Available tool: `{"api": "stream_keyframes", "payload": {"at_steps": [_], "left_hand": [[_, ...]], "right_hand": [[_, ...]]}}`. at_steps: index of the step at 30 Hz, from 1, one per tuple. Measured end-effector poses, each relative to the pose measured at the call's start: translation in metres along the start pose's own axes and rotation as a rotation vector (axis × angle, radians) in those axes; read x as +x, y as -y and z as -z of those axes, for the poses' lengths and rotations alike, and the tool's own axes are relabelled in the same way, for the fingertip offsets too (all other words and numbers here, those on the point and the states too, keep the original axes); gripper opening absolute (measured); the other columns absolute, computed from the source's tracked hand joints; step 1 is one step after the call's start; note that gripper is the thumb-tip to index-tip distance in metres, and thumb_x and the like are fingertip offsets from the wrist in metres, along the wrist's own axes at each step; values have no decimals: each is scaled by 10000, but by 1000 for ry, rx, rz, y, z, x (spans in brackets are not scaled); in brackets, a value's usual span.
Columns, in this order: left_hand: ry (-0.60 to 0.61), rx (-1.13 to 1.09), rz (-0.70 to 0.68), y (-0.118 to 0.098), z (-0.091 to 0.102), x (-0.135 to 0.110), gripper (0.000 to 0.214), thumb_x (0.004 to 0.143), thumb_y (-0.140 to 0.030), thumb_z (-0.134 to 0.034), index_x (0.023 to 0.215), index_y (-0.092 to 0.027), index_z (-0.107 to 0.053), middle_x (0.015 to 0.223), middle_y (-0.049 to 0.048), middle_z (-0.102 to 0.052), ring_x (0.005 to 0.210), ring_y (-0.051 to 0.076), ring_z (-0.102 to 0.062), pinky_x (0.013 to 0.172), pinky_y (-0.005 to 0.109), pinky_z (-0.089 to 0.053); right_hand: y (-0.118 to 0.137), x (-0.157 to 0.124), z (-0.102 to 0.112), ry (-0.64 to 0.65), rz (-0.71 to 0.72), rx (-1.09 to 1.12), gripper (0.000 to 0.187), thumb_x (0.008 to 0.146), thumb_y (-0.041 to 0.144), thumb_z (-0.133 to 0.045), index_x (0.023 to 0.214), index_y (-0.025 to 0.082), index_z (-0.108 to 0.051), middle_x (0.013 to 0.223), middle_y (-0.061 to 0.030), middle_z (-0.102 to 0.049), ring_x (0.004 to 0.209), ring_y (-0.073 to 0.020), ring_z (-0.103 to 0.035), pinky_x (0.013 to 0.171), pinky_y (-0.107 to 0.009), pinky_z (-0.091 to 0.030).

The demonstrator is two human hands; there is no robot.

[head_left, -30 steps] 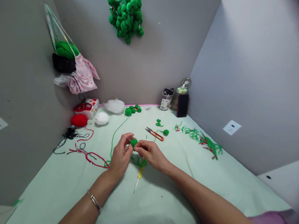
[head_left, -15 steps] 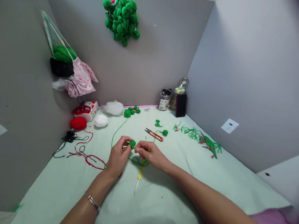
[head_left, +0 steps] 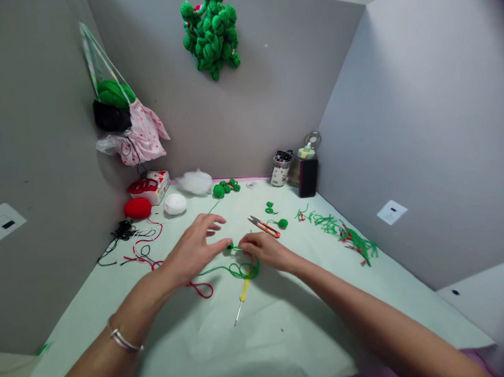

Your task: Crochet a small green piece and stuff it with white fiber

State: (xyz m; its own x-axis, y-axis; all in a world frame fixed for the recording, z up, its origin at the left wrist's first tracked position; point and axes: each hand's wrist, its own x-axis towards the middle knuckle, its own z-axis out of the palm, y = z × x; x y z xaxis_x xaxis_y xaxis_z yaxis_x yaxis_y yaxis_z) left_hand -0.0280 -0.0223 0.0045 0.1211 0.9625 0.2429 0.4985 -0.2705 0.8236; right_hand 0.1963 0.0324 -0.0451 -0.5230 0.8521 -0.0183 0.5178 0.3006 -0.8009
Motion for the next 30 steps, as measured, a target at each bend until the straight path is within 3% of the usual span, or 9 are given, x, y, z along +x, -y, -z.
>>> {"api": "stream_keyframes", "payload": {"at_steps": [5, 11, 14, 17, 23, 30], "left_hand": [[35, 205, 1, -7, 51, 21, 468, 815, -563, -706, 1169, -257, -687, 1324, 100, -677, 1208, 335, -665, 1047, 495, -526], [40, 494, 73, 35, 85, 76, 366, 839, -431, -738, 1135, -215, -736, 1251, 114, -727, 1213, 371, -652, 1071, 532, -492], [58, 613, 78, 59, 94, 105, 315, 885, -357, -776, 1145, -183, -740, 1270, 111, -723, 1249, 347, -640, 1102, 563, -479], [53, 696, 80, 79, 102, 135, 321, 978, -356, -716, 1246, -180, -697, 1372, 117, -673, 1246, 308, -645, 1058, 560, -528], [8, 740, 100, 109, 112, 192, 378, 1008, -350, -681, 1348, -191, -642, 1361, 121, -669, 1137, 277, -694, 950, 499, -605], [3, 858, 168, 140, 92, 239, 408, 1000, -360, -690, 1365, -187, -632, 1386, 127, -653, 1169, 294, -681, 965, 520, -596]], "right_hand": [[4, 14, 36, 28, 1, -258, 149, 932, 217, -663, 993, 189, -796, 1036, -101, -810, 945, -254, -729, 890, -373, -520], [15, 63, 64, 2, 32, -418, 327, 999, 278, -643, 1313, 218, -708, 1389, -133, -724, 1229, -298, -702, 1064, -428, -521], [21, 101, 68, -51, 73, -485, 421, 987, 291, -692, 1396, 207, -641, 1434, -152, -680, 1312, -315, -652, 1126, -478, -497], [24, 147, 64, -109, 130, -542, 407, 1008, 359, -685, 1374, 191, -623, 1412, -123, -647, 1235, -292, -666, 1044, -535, -564], [29, 232, 34, -204, 243, -616, 381, 1015, 362, -677, 1351, 189, -629, 1385, -117, -648, 1175, -272, -683, 980, -497, -603], [36, 300, -2, -249, 308, -700, 392, 1012, 363, -682, 1357, 185, -625, 1386, -118, -646, 1178, -276, -682, 978, -500, -603]]}}
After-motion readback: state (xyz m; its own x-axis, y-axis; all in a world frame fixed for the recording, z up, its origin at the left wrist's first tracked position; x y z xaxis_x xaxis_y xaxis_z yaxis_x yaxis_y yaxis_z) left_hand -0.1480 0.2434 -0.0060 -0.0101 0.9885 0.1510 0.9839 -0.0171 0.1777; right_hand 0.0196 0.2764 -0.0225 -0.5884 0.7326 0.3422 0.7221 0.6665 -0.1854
